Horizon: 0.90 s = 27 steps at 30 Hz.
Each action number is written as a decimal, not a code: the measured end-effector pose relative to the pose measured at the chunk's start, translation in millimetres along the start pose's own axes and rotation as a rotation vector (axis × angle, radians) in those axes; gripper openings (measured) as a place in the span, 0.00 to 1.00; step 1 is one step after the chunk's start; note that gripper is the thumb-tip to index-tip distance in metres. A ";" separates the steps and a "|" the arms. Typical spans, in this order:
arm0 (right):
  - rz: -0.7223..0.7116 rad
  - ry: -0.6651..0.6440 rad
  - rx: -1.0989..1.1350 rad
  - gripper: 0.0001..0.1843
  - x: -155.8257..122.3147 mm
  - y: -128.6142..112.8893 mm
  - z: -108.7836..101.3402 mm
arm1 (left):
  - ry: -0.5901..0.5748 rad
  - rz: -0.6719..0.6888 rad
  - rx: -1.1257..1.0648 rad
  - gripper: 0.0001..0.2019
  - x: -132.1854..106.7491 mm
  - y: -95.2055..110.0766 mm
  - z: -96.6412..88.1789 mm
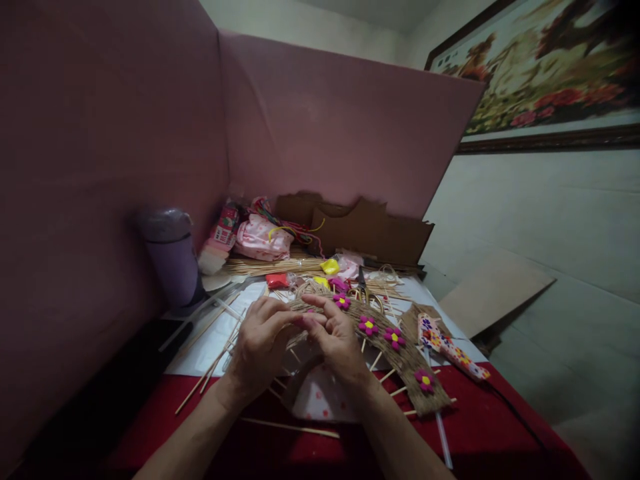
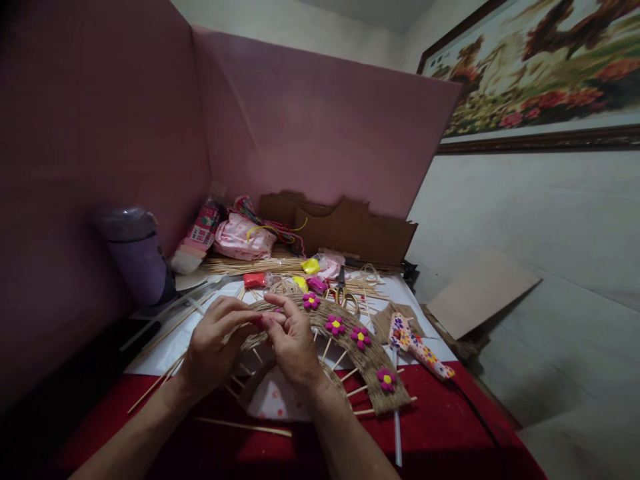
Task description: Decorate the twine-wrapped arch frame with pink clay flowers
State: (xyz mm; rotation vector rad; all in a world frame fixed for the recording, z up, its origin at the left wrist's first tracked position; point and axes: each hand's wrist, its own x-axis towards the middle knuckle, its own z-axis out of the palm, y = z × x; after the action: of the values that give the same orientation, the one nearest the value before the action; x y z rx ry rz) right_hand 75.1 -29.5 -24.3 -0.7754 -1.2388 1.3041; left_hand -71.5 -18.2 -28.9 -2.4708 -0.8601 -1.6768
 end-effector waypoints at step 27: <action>-0.383 0.202 -0.422 0.07 -4.8 1.5 2.6 | -0.041 -0.116 -0.005 0.08 1.0 -1.2 -2.4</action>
State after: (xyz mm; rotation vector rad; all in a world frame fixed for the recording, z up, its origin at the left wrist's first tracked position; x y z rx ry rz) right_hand 73.0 -34.4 -26.2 -0.8861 -1.4315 0.6457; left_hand -73.9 -17.5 -27.3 -2.5125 -1.0245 -1.6687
